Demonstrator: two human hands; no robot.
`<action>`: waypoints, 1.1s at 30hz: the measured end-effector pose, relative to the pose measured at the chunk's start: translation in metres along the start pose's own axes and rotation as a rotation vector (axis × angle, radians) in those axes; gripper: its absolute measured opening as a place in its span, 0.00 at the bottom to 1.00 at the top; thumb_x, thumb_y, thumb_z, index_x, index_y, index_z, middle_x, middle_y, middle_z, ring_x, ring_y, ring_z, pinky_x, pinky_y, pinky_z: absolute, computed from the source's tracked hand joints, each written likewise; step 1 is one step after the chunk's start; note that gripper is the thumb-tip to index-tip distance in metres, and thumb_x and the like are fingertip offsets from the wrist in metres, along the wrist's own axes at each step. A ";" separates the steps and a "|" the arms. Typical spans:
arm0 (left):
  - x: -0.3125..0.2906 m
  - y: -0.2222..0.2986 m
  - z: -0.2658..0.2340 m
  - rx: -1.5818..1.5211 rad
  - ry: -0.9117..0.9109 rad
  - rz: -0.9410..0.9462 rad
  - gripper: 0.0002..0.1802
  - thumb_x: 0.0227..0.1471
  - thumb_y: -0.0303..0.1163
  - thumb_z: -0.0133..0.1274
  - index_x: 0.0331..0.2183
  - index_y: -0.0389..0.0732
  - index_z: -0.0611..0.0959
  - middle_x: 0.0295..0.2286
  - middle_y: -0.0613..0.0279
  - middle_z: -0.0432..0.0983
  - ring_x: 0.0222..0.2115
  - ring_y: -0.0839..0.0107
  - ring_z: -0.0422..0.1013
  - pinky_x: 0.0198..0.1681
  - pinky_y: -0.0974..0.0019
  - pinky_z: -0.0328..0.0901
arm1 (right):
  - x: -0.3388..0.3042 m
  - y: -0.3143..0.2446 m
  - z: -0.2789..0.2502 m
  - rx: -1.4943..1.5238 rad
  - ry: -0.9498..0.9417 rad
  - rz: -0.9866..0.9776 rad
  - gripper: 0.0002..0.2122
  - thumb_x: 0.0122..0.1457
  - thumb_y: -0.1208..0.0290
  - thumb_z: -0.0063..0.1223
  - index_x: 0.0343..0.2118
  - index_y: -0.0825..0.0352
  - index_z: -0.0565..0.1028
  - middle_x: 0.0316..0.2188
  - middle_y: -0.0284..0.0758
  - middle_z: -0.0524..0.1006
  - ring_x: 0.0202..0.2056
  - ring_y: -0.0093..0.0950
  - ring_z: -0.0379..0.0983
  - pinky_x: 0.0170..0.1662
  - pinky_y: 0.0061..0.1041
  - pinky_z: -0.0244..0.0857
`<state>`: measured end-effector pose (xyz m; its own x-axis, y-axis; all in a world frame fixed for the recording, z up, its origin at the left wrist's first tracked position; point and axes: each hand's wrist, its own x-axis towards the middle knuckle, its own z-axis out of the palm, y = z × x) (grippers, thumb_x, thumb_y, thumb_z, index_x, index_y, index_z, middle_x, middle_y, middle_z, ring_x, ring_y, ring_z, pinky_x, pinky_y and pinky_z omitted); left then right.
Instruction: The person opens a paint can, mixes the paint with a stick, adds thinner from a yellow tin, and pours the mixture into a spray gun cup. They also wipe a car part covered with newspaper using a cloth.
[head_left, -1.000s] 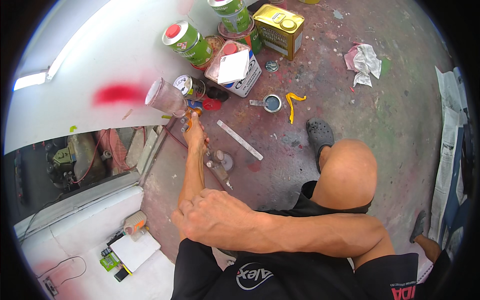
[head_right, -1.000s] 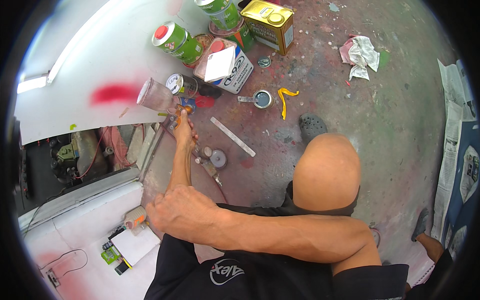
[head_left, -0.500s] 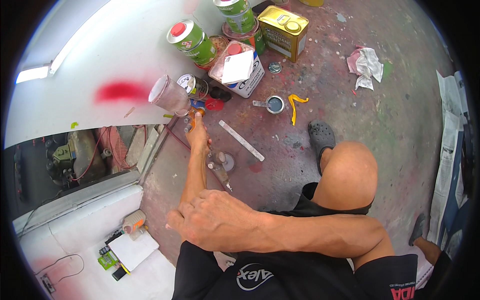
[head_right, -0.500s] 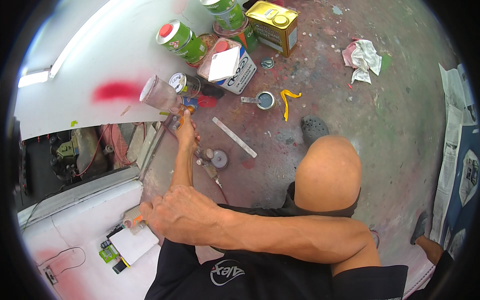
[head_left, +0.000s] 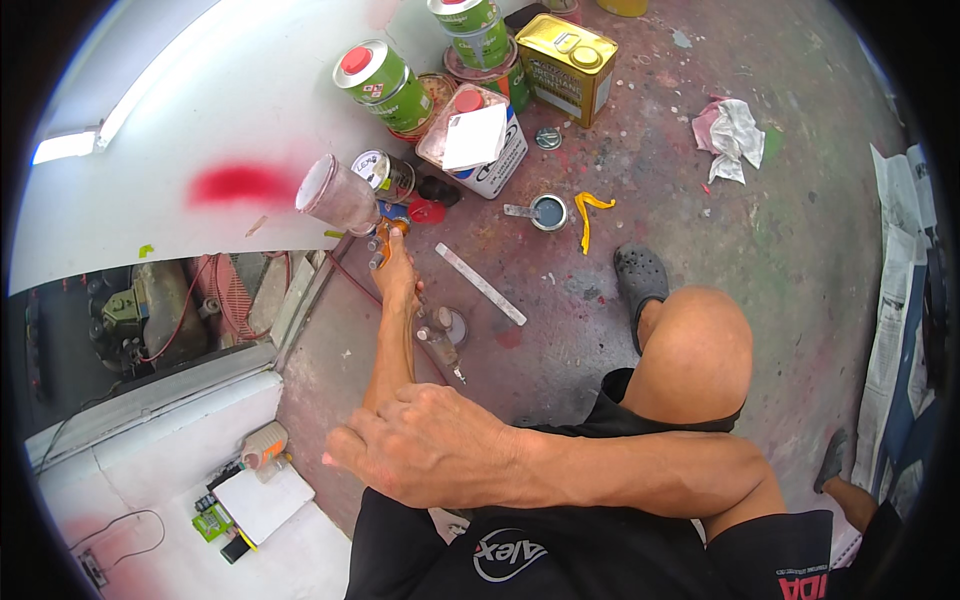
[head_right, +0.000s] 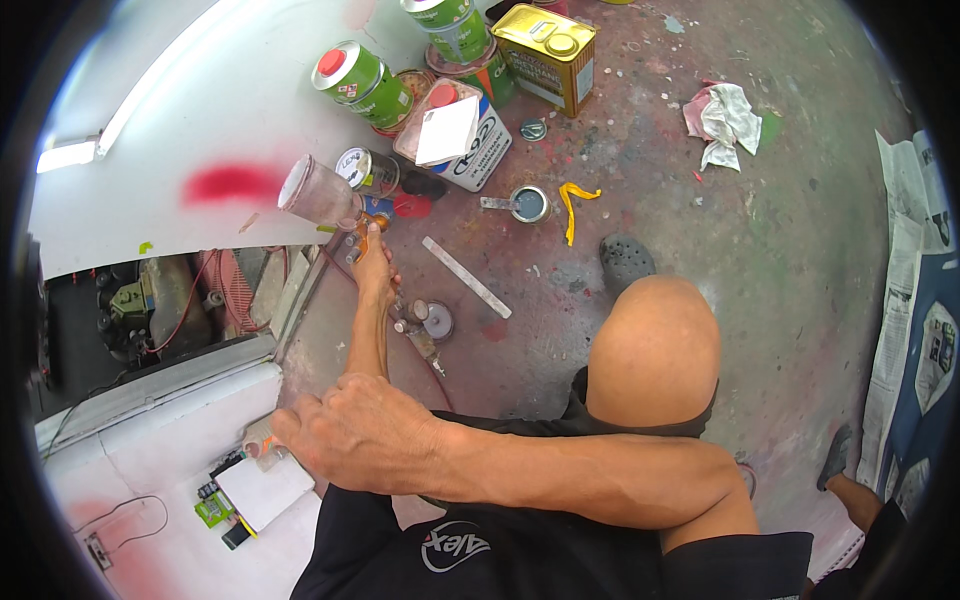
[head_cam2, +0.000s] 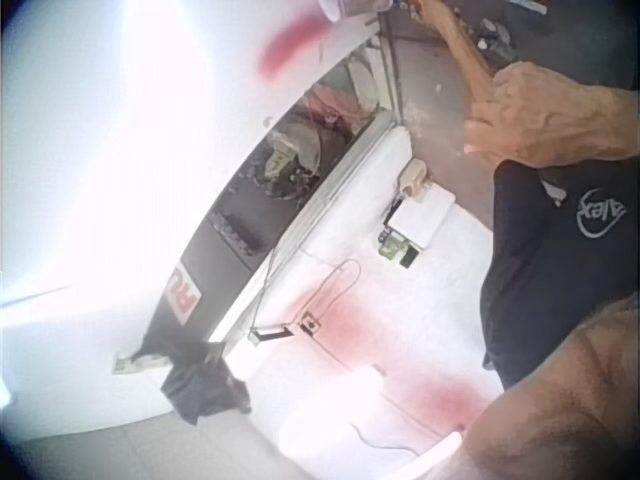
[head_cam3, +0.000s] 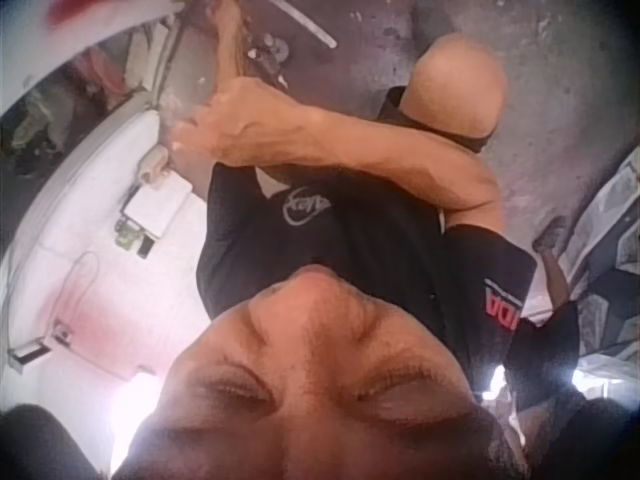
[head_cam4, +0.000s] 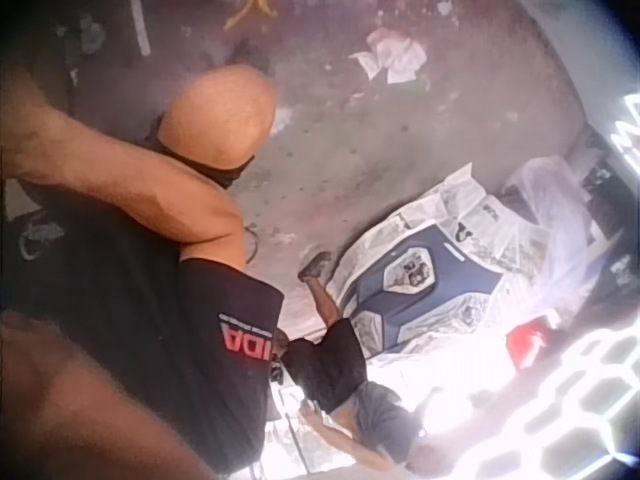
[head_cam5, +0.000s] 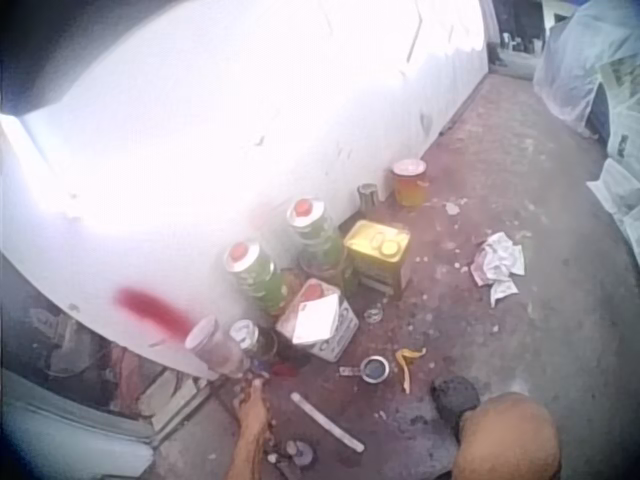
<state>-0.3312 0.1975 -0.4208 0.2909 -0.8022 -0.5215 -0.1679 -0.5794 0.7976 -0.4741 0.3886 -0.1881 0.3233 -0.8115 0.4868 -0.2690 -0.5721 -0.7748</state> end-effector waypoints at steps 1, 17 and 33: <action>0.001 0.000 -0.001 0.000 -0.003 0.001 0.25 0.67 0.59 0.58 0.35 0.46 0.77 0.21 0.71 0.66 0.10 0.79 0.57 0.12 0.69 0.53 | 0.000 0.000 -0.001 -0.002 -0.005 -0.004 0.13 0.67 0.65 0.58 0.41 0.73 0.76 0.26 0.41 0.79 0.26 0.39 0.83 0.32 0.38 0.76; 0.005 -0.011 -0.002 -0.020 0.000 0.024 0.27 0.65 0.61 0.60 0.36 0.45 0.79 0.22 0.69 0.69 0.10 0.79 0.58 0.11 0.69 0.54 | 0.001 0.002 -0.003 -0.121 -0.055 -0.032 0.17 0.60 0.70 0.57 0.50 0.73 0.74 0.27 0.37 0.77 0.26 0.33 0.82 0.29 0.33 0.76; 0.011 -0.016 -0.003 -0.030 -0.001 0.021 0.23 0.68 0.58 0.58 0.40 0.46 0.80 0.20 0.70 0.66 0.10 0.80 0.58 0.11 0.69 0.53 | 0.003 0.002 0.002 -0.112 -0.065 -0.028 0.16 0.60 0.71 0.57 0.49 0.73 0.75 0.27 0.36 0.77 0.26 0.32 0.81 0.29 0.32 0.76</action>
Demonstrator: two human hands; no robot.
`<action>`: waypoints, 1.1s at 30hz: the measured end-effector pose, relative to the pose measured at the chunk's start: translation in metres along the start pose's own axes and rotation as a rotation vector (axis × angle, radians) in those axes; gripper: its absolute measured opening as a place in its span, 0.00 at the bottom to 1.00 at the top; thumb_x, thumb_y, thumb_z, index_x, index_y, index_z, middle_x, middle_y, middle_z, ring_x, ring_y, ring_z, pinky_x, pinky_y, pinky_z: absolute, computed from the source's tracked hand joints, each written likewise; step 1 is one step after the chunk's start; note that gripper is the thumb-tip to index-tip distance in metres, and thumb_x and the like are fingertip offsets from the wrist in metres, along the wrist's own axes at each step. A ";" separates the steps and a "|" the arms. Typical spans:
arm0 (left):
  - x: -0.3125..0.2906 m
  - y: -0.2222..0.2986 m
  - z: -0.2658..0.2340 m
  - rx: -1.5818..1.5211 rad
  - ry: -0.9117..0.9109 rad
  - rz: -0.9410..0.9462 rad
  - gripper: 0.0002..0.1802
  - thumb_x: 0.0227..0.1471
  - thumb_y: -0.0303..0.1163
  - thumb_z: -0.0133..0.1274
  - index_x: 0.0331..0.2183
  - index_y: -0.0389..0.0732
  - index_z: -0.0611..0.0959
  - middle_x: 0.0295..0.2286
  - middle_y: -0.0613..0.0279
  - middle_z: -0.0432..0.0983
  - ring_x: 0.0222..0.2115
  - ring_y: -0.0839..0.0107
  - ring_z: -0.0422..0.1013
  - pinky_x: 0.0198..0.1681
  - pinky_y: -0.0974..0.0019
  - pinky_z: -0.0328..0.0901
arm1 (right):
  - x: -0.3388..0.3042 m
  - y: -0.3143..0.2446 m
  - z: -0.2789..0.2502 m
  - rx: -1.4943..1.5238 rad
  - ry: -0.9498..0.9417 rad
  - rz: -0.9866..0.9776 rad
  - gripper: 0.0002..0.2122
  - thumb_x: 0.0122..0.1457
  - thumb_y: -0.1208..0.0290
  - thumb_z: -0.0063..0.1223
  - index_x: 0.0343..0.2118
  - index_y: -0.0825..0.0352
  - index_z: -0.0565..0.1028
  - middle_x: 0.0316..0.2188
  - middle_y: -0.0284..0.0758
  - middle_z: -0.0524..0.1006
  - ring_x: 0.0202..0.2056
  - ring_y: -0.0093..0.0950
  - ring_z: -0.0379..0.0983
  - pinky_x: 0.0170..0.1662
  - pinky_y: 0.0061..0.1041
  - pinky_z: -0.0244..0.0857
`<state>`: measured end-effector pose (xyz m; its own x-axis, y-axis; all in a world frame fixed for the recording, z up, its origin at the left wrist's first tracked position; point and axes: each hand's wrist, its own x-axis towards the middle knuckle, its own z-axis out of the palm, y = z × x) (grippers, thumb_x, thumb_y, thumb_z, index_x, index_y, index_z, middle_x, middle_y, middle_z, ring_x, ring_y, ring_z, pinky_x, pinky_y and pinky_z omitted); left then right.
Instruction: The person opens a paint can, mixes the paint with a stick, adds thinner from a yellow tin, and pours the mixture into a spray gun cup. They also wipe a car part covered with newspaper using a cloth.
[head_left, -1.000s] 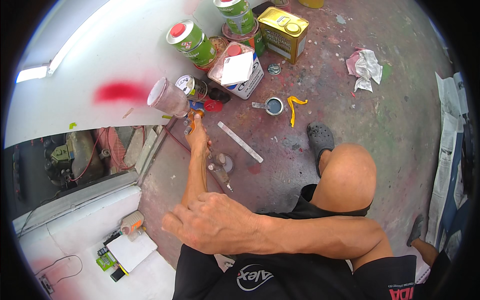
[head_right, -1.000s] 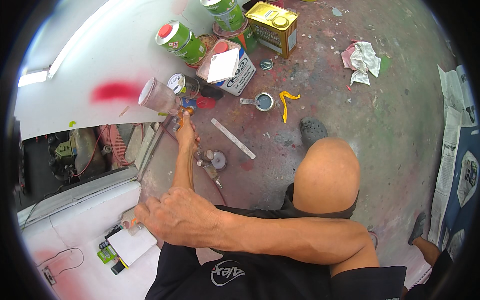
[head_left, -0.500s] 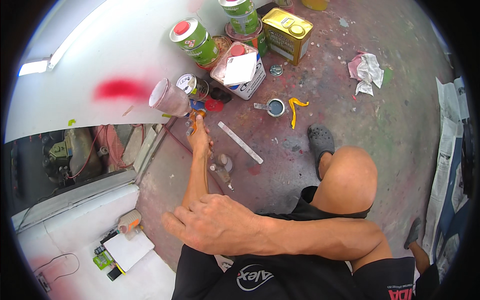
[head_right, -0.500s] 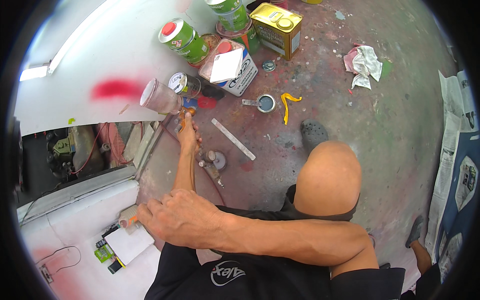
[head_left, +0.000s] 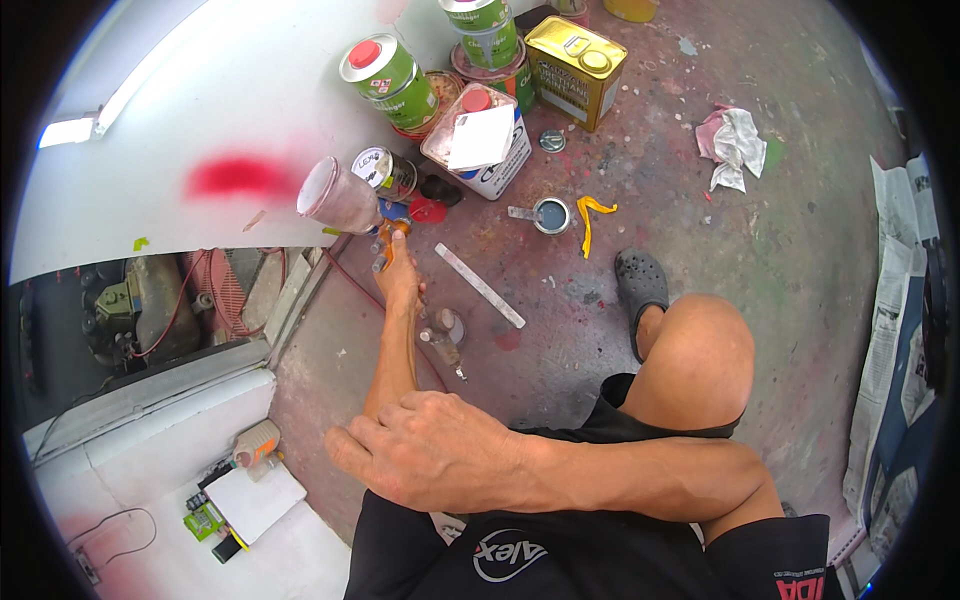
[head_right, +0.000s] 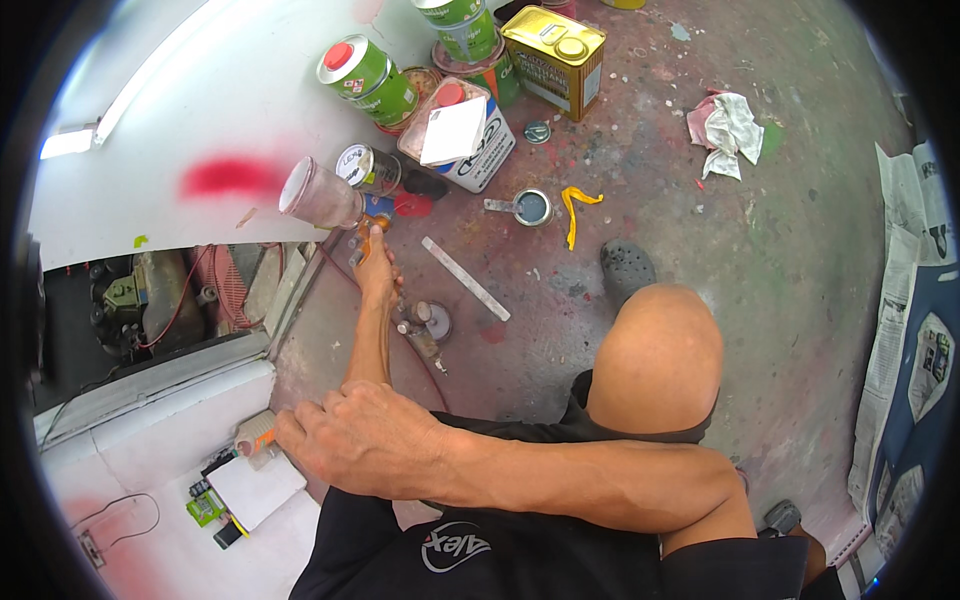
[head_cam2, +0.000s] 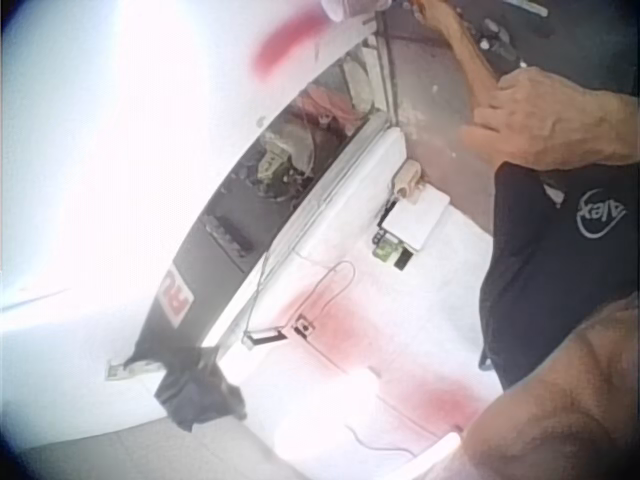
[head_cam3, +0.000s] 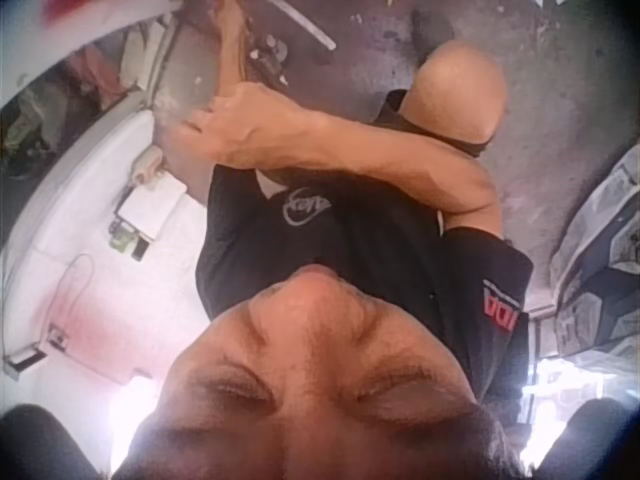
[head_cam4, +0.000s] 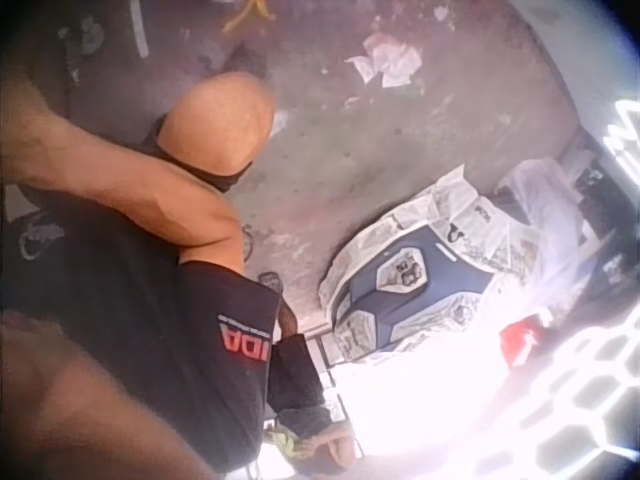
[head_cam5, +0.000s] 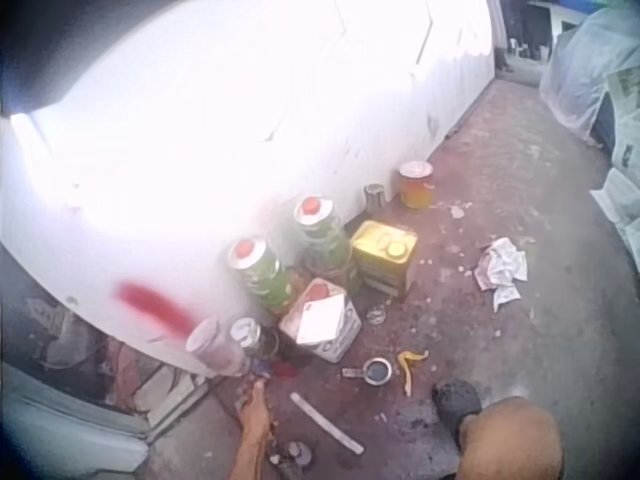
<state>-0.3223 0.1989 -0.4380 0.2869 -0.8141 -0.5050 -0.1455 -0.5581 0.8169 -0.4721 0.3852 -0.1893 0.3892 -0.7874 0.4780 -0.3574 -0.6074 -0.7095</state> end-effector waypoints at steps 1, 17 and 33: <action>0.001 -0.001 -0.001 -0.008 0.002 -0.008 0.23 0.68 0.57 0.58 0.41 0.45 0.80 0.21 0.70 0.67 0.10 0.80 0.58 0.11 0.69 0.54 | 0.000 0.000 0.000 0.000 0.003 -0.001 0.16 0.60 0.71 0.57 0.49 0.73 0.75 0.27 0.36 0.77 0.26 0.32 0.81 0.29 0.32 0.75; 0.016 -0.063 -0.083 0.514 0.089 0.330 0.28 0.51 0.23 0.65 0.54 0.37 0.77 0.36 0.55 0.80 0.29 0.66 0.78 0.34 0.59 0.73 | -0.002 -0.006 -0.009 0.028 -0.013 -0.049 0.17 0.64 0.71 0.56 0.51 0.76 0.76 0.30 0.41 0.81 0.28 0.35 0.82 0.32 0.33 0.76; 0.038 -0.062 -0.128 0.823 0.210 0.477 0.36 0.53 0.38 0.67 0.61 0.39 0.76 0.53 0.45 0.78 0.56 0.44 0.75 0.59 0.46 0.69 | -0.008 -0.018 -0.006 -0.009 0.028 -0.084 0.23 0.54 0.66 0.64 0.51 0.72 0.75 0.28 0.34 0.77 0.28 0.28 0.80 0.29 0.28 0.72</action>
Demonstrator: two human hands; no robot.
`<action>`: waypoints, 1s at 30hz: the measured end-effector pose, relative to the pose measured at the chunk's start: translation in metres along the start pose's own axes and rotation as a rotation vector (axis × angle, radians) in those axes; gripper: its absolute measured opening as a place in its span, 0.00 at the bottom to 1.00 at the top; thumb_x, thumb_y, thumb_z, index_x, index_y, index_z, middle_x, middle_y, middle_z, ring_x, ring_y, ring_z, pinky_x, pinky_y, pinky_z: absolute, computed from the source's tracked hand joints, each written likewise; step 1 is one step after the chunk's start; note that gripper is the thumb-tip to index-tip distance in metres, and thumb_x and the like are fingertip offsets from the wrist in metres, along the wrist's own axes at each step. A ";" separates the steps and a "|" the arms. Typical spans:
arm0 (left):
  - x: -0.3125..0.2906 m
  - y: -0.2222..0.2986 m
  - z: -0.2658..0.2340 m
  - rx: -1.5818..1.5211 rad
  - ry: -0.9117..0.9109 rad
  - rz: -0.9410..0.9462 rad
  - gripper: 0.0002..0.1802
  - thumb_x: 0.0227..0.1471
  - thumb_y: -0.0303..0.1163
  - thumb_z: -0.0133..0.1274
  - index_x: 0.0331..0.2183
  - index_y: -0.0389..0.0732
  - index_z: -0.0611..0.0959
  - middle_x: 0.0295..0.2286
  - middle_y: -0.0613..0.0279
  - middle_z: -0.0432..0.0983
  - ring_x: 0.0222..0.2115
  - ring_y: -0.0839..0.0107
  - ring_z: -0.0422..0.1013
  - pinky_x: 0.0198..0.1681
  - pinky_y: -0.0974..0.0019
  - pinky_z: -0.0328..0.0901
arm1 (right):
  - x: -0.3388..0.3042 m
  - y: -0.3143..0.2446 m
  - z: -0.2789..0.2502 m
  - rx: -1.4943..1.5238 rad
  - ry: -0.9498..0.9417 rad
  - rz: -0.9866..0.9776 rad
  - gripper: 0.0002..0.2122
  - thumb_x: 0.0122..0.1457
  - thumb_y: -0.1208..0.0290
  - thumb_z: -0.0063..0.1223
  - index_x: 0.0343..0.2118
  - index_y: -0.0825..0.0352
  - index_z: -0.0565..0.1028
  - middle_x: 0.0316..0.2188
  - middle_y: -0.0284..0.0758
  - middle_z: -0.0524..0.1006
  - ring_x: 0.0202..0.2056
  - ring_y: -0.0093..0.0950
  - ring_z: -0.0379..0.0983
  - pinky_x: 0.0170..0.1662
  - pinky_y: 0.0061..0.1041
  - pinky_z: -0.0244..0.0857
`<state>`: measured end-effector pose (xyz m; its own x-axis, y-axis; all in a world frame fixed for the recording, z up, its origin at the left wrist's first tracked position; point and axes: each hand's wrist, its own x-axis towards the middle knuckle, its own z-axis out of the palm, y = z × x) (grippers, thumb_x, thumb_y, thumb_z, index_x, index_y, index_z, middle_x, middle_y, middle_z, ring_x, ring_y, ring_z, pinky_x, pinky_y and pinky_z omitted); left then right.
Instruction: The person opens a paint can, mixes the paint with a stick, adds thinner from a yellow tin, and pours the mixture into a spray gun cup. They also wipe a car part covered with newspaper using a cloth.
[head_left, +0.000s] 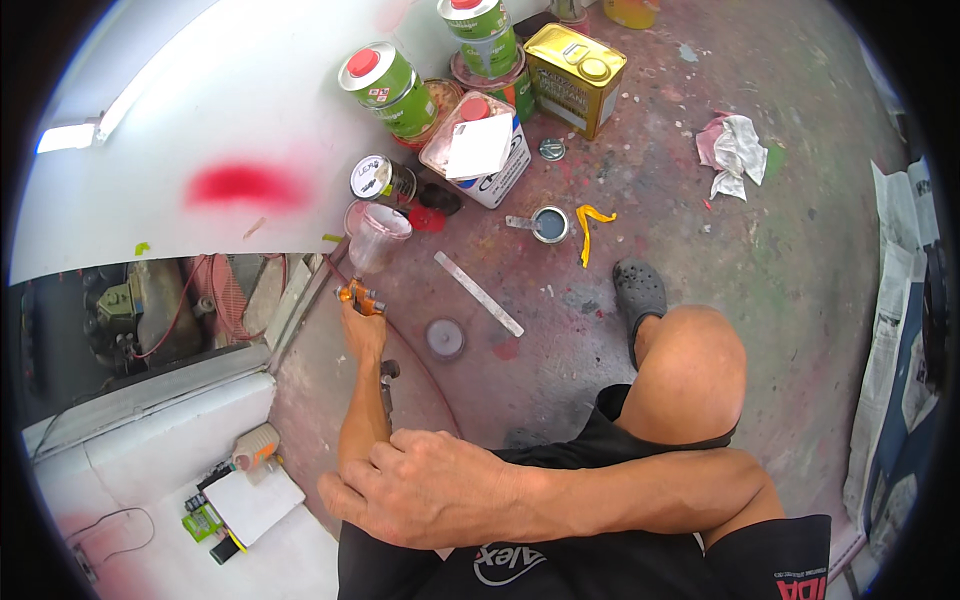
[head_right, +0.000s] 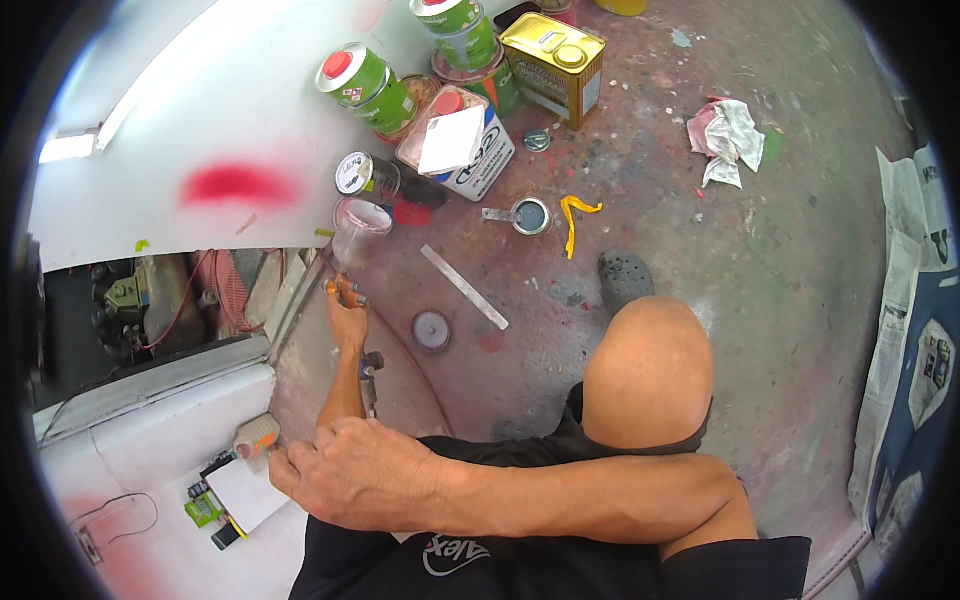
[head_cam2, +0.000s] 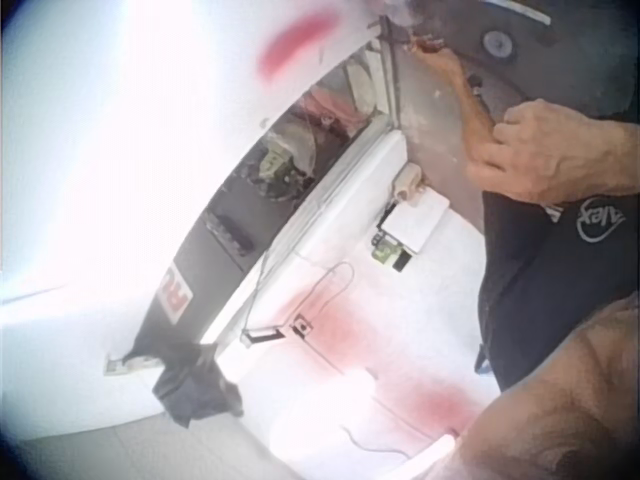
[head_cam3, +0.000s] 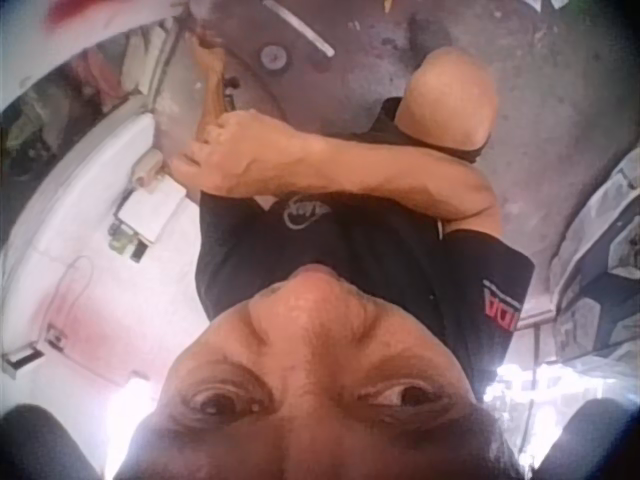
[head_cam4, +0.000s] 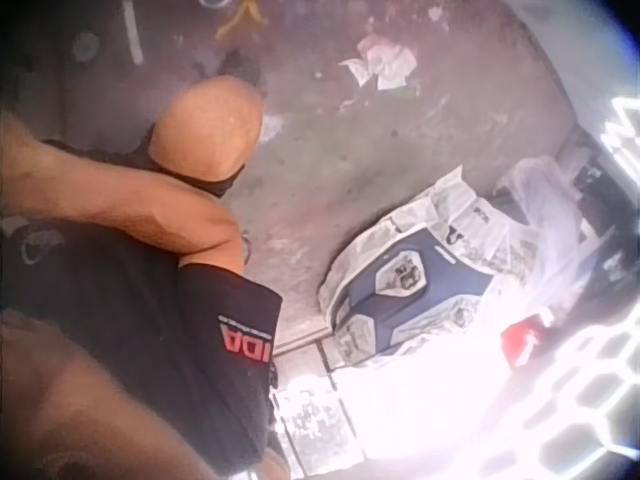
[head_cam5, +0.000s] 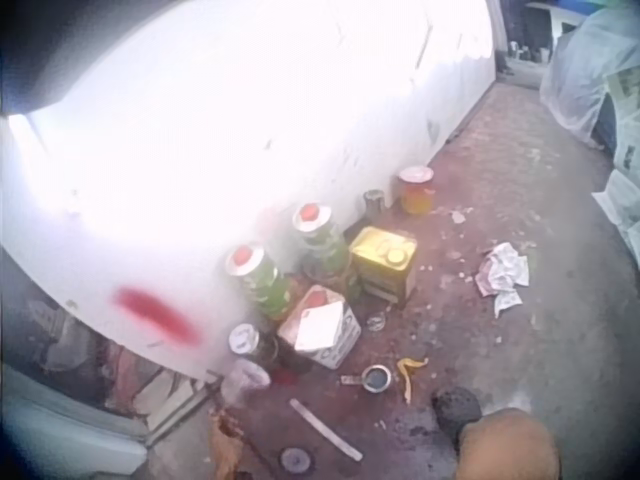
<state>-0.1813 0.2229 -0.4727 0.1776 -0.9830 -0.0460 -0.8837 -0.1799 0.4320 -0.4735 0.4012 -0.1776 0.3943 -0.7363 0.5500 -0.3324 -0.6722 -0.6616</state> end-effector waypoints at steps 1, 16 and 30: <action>0.001 -0.003 -0.003 0.019 0.001 0.005 0.36 0.53 0.39 0.67 0.61 0.40 0.76 0.53 0.45 0.78 0.56 0.44 0.75 0.59 0.46 0.69 | 0.000 0.000 -0.001 -0.008 -0.002 -0.009 0.23 0.54 0.66 0.64 0.51 0.72 0.75 0.28 0.34 0.77 0.27 0.28 0.80 0.28 0.28 0.72; -0.001 -0.034 0.002 -0.250 -0.079 -0.092 0.29 0.55 0.29 0.67 0.56 0.35 0.77 0.35 0.58 0.80 0.33 0.63 0.80 0.40 0.58 0.76 | 0.009 -0.006 -0.024 -0.046 0.046 -0.065 0.13 0.59 0.68 0.57 0.44 0.70 0.78 0.25 0.31 0.73 0.24 0.25 0.72 0.26 0.25 0.64; -0.058 0.186 -0.061 -0.870 -0.245 -0.162 0.13 0.66 0.31 0.60 0.48 0.39 0.79 0.24 0.69 0.74 0.16 0.80 0.68 0.17 0.72 0.63 | 0.001 0.014 -0.057 -0.038 -0.002 -0.052 0.18 0.61 0.69 0.56 0.50 0.76 0.78 0.28 0.36 0.77 0.29 0.30 0.78 0.31 0.28 0.71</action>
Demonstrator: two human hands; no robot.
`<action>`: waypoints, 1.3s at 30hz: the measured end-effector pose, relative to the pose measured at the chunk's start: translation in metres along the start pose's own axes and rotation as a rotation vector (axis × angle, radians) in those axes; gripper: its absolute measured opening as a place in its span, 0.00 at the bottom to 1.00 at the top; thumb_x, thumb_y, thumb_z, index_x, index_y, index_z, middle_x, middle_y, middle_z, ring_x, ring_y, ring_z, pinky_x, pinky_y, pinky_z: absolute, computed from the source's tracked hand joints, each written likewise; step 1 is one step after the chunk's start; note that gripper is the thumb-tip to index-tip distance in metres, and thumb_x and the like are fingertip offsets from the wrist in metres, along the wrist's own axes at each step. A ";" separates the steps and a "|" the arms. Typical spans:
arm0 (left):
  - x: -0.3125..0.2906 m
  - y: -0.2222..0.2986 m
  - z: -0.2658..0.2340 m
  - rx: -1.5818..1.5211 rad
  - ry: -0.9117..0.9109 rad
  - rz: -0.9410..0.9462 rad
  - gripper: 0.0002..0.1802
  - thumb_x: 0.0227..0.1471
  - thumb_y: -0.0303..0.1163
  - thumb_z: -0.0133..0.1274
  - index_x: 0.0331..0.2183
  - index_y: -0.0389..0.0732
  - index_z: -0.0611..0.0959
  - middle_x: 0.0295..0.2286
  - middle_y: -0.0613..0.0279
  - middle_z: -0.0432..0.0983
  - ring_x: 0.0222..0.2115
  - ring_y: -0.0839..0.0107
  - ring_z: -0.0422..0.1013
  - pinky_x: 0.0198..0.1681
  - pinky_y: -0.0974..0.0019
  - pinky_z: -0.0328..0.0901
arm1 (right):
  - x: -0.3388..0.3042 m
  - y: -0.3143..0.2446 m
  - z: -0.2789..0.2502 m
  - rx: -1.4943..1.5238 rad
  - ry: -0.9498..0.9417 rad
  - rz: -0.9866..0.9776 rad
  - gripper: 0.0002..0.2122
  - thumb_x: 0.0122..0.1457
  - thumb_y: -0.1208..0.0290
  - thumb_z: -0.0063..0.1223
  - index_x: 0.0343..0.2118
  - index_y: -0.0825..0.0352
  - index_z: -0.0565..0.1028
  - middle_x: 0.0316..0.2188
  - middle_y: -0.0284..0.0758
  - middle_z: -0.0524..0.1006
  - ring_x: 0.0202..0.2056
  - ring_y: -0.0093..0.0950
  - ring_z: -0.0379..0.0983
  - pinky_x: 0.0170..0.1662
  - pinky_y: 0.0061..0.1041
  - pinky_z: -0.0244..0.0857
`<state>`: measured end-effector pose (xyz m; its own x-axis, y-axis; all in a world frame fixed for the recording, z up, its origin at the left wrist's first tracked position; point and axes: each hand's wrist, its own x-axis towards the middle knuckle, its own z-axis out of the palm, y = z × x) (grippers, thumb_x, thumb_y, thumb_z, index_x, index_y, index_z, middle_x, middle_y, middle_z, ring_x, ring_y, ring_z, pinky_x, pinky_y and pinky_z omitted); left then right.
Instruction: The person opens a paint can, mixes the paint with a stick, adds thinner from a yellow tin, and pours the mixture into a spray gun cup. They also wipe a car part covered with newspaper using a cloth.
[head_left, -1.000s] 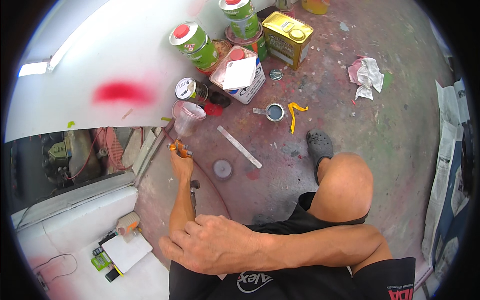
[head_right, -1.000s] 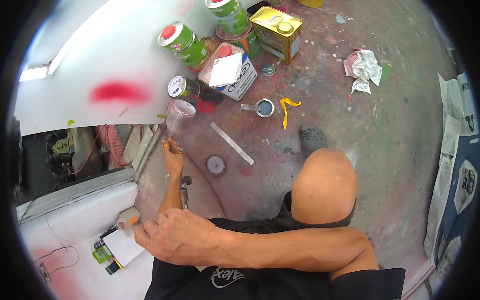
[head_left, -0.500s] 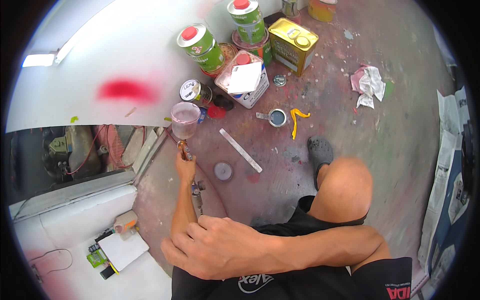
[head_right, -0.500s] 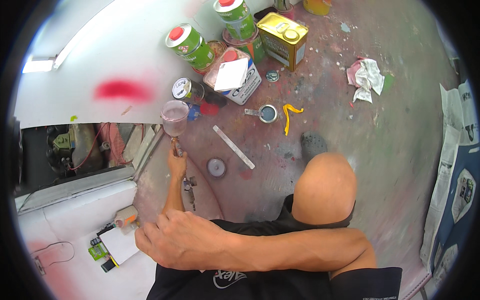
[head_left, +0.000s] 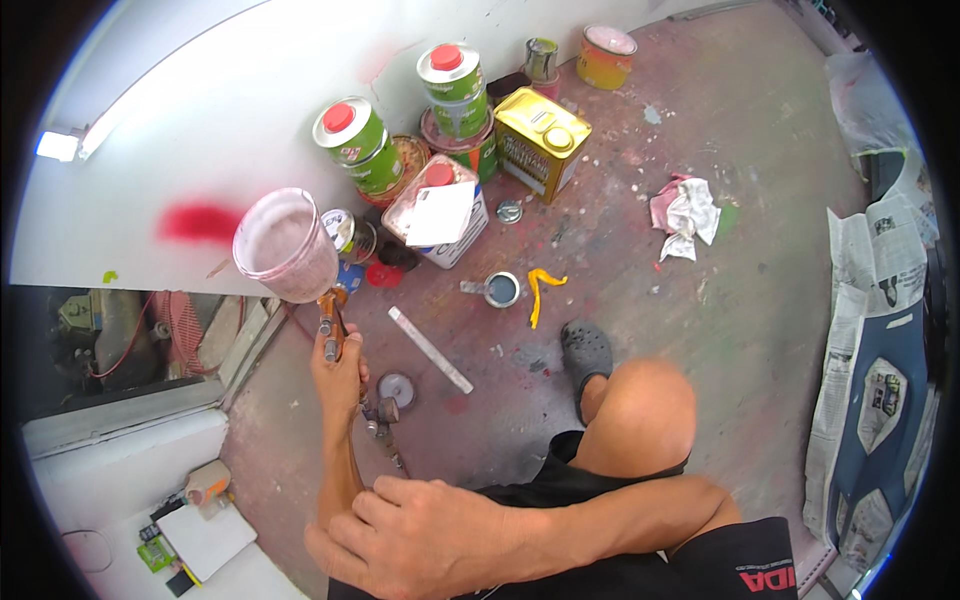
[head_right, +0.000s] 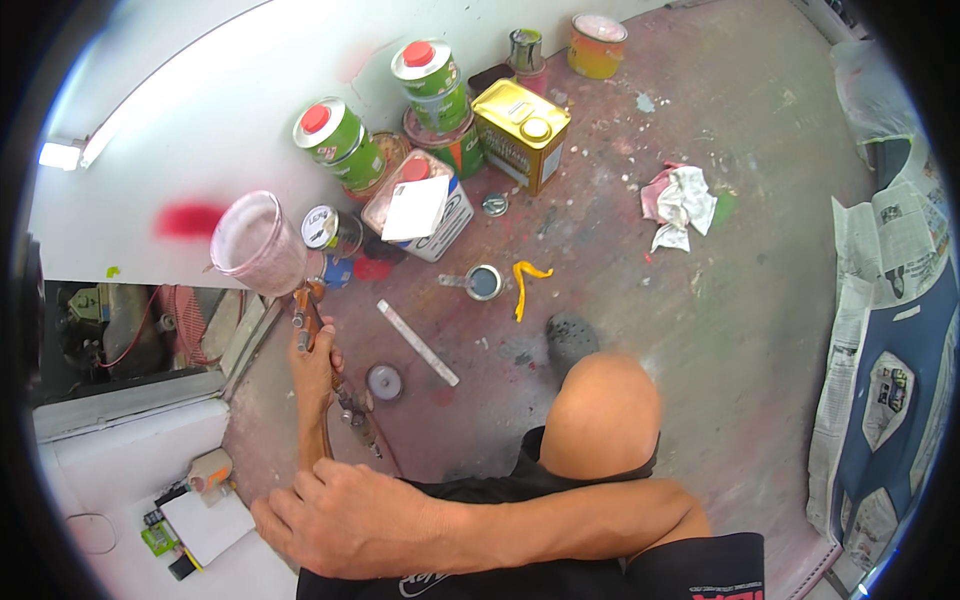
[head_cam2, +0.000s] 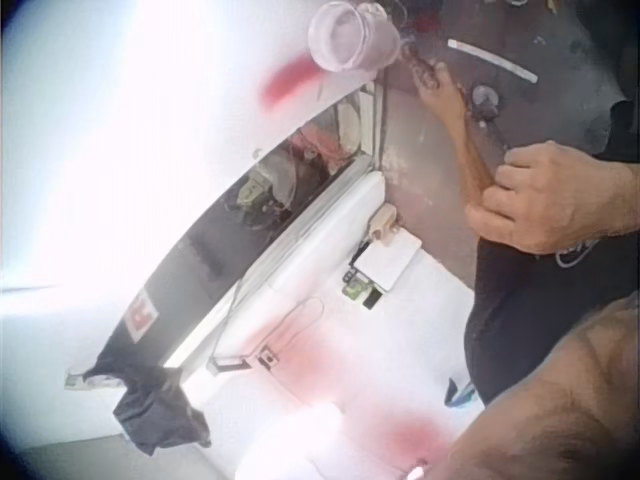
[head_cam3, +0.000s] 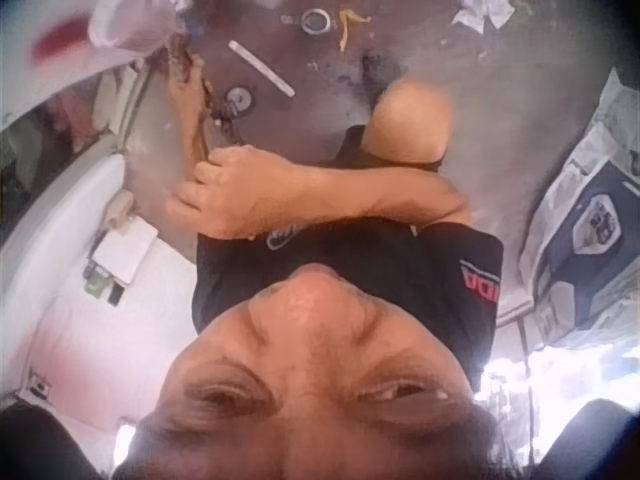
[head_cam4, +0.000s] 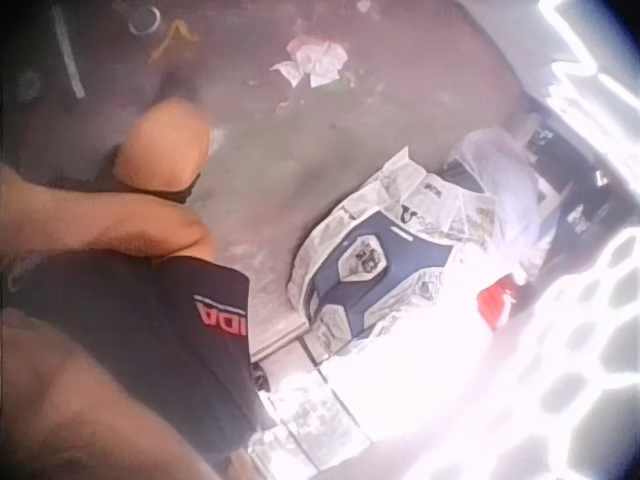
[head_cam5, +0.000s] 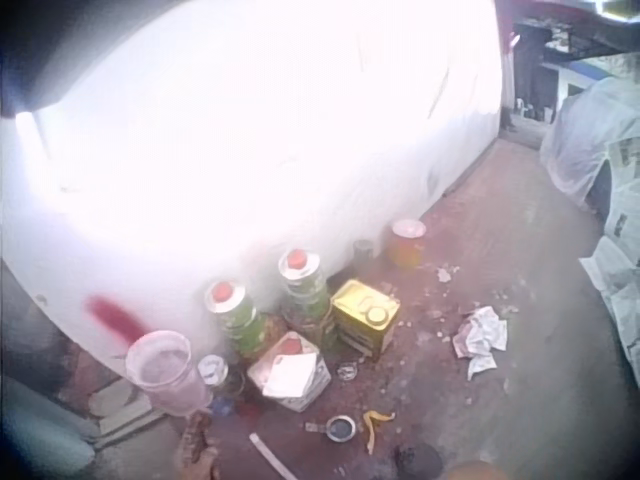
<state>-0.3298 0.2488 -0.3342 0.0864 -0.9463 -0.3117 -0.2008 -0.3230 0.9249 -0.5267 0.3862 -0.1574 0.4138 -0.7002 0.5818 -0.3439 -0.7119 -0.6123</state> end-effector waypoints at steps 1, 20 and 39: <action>-0.010 0.023 0.013 0.018 -0.014 0.035 0.12 0.67 0.33 0.60 0.47 0.39 0.80 0.23 0.70 0.73 0.16 0.81 0.68 0.18 0.72 0.62 | -0.001 -0.005 0.001 0.035 0.017 0.009 0.18 0.61 0.69 0.56 0.50 0.75 0.78 0.28 0.36 0.77 0.29 0.30 0.78 0.31 0.28 0.71; 0.094 0.093 0.432 -0.438 -0.763 -0.245 0.25 0.67 0.44 0.54 0.55 0.35 0.77 0.42 0.54 0.81 0.18 0.76 0.70 0.17 0.65 0.67 | -0.071 -0.014 -0.083 0.105 -0.045 0.726 0.22 0.62 0.76 0.58 0.60 0.61 0.74 0.28 0.34 0.76 0.30 0.38 0.76 0.33 0.39 0.69; 0.164 0.113 0.500 -0.965 -0.840 -0.524 0.15 0.70 0.41 0.49 0.45 0.39 0.76 0.36 0.51 0.81 0.19 0.80 0.67 0.19 0.70 0.67 | -0.050 -0.013 -0.133 0.282 0.147 0.727 0.23 0.67 0.76 0.57 0.63 0.80 0.72 0.38 0.41 0.79 0.46 0.38 0.79 0.52 0.33 0.71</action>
<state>-0.8264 0.0486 -0.3900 -0.7364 -0.5571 -0.3840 0.4508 -0.8272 0.3355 -0.6552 0.4233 -0.1077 0.0452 -0.9983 0.0367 -0.2510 -0.0469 -0.9669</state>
